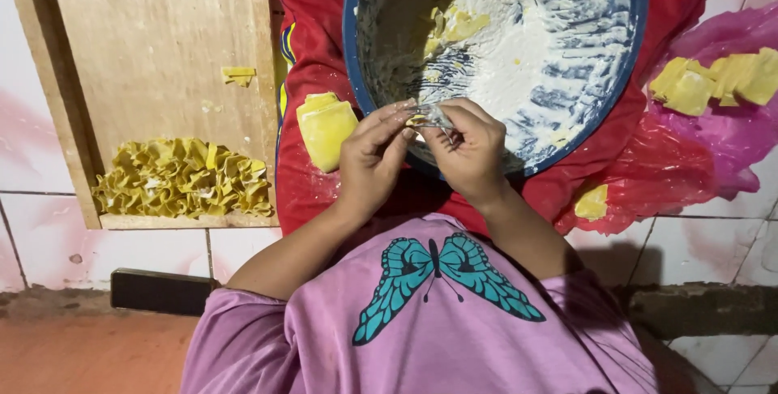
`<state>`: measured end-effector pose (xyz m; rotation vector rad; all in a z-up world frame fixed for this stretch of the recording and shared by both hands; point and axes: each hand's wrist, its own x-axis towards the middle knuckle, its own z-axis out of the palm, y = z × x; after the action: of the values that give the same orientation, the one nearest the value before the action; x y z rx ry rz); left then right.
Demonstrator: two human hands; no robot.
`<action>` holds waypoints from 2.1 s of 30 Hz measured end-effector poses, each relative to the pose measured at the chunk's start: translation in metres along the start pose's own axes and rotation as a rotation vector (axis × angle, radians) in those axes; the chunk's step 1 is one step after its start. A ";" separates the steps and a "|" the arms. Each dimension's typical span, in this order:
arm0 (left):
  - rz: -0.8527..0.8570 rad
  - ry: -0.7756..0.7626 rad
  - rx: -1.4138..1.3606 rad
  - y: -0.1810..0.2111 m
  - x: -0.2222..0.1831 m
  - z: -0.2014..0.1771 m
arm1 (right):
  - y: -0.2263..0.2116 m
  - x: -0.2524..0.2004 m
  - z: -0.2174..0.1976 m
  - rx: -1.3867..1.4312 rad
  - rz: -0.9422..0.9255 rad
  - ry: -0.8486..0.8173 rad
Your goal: A person is manually preparing dumplings by placing filling onto dough wrappers and folding them into shape.
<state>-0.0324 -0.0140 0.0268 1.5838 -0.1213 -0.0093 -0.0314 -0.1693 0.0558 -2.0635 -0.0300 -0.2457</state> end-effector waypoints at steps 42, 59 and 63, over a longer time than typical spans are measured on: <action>0.322 0.407 0.887 -0.081 -0.021 -0.248 | 0.084 0.012 -0.007 -0.485 0.272 -0.381; 0.786 -0.219 1.158 -0.041 -0.027 -0.098 | 0.159 0.035 0.012 -0.849 0.198 -0.653; 0.801 -0.259 1.181 -0.043 -0.027 -0.098 | 0.151 0.036 0.006 -0.746 0.283 -0.710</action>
<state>-0.0482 0.0860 -0.0165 2.5789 -1.1189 0.5757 0.0237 -0.2401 -0.0710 -2.7510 -0.0879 0.7678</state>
